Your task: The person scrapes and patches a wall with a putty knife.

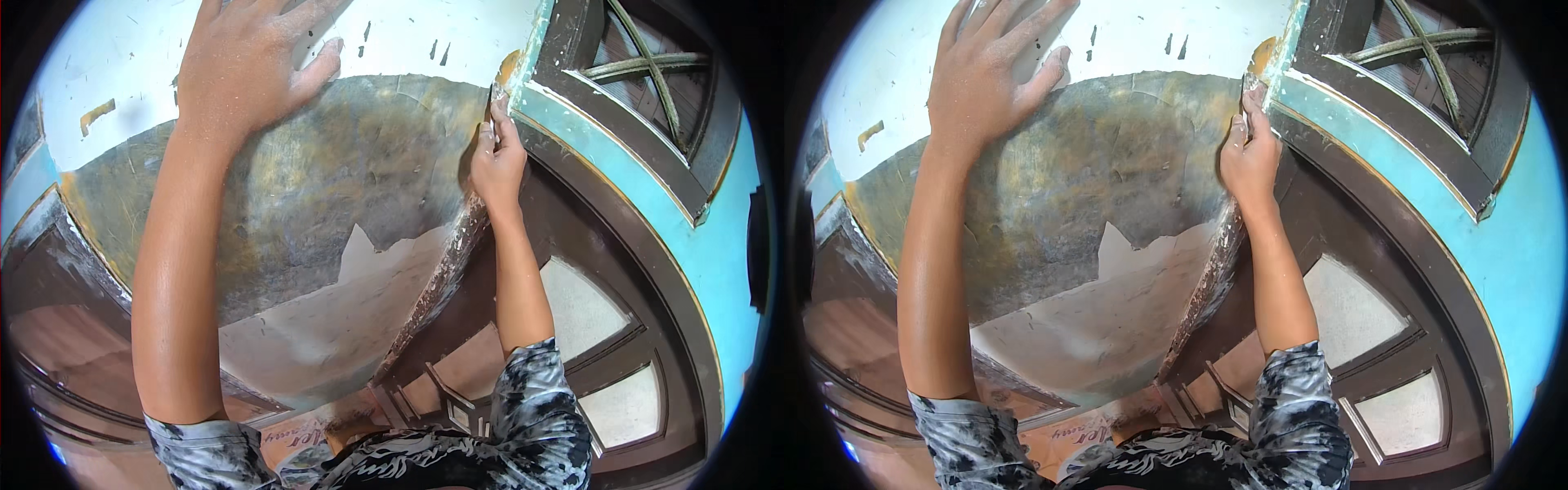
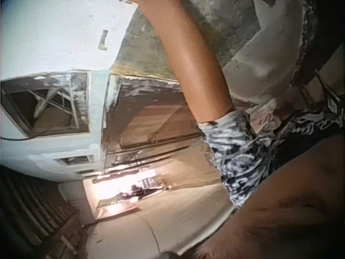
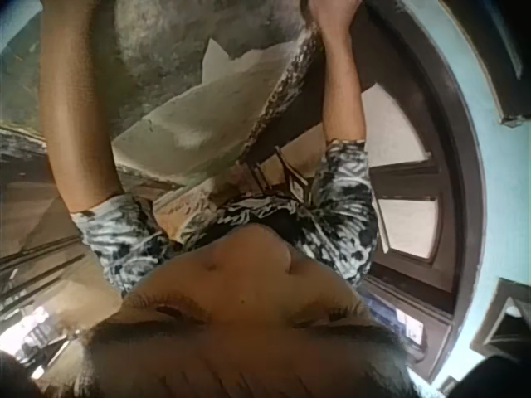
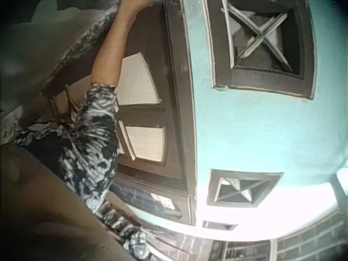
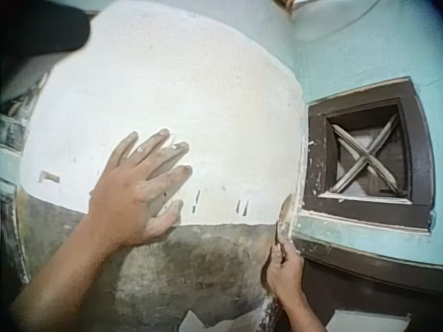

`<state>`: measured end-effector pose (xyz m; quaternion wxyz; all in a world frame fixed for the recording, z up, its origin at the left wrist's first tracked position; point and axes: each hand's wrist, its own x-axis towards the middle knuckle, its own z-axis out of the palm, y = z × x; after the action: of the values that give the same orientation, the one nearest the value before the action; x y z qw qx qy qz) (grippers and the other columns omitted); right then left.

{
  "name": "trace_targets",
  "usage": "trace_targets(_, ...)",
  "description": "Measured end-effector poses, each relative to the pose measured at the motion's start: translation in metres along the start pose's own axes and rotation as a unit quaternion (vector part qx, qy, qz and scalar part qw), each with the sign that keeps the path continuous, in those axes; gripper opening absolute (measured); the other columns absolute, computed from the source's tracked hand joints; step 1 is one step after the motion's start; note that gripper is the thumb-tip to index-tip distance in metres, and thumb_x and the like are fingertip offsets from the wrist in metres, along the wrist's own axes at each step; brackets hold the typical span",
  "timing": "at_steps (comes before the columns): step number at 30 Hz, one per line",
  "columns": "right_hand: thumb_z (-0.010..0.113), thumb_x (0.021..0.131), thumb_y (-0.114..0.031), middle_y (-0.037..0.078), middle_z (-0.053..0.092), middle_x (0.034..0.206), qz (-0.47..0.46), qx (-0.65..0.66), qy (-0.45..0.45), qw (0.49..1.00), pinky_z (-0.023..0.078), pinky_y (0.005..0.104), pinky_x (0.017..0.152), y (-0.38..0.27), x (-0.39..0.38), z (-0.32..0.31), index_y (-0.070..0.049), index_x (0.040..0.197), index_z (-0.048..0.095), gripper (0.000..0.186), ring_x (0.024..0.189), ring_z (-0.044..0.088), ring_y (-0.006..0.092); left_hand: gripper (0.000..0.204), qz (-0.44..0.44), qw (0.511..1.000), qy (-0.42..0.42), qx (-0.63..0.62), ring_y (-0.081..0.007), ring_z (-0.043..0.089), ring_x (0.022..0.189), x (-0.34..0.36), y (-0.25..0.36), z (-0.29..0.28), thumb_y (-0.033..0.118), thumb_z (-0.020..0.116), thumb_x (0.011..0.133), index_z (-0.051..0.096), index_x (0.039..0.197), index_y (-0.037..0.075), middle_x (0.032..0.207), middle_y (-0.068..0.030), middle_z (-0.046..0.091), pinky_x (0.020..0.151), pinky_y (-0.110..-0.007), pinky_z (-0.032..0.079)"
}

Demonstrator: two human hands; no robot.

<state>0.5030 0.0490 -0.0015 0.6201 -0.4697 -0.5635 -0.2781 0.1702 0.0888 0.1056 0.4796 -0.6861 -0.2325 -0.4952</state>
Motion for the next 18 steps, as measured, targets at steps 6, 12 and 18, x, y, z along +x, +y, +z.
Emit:
trace_targets(6,0.053,0.102,-0.001,0.026,0.059,0.145,0.095,-0.029,-0.049,0.994,0.044,0.0333,0.109,-0.022,0.001,-0.001,0.008,0.139,0.058,0.038,0.133,0.060,0.0283,0.053,0.004,1.000,-0.007,0.014,-0.0302,0.041,0.149,-0.004,-0.001,0.001,0.032,0.066,0.078,0.069,0.128,0.017,0.154,-0.0077,0.053,0.125,-0.055,0.023)
trace_targets(12,0.052,0.103,-0.003,0.025,0.054,0.150,0.043,-0.058,-0.014,0.997,0.055,0.0337,0.097,-0.021,0.012,0.003,0.007,0.142,0.055,0.041,0.126,0.065,0.0282,0.053,-0.001,1.000,0.011,-0.012,-0.0305,0.040,0.149,-0.003,0.002,0.006,0.033,0.066,0.077,0.071,0.128,0.016,0.153,-0.0073,0.054,0.126,-0.054,0.023)
trace_targets(18,0.048,0.104,-0.006,0.020,0.067,0.132,0.158,0.001,-0.025,0.987,0.050,0.0302,0.042,-0.061,0.024,0.005,0.008,0.143,0.051,0.042,0.056,0.064,0.0161,0.053,-0.027,1.000,-0.006,-0.014,-0.0306,0.041,0.149,0.000,0.009,-0.008,0.033,0.066,0.078,0.070,0.129,0.017,0.153,-0.0074,0.054,0.125,-0.054,0.024)
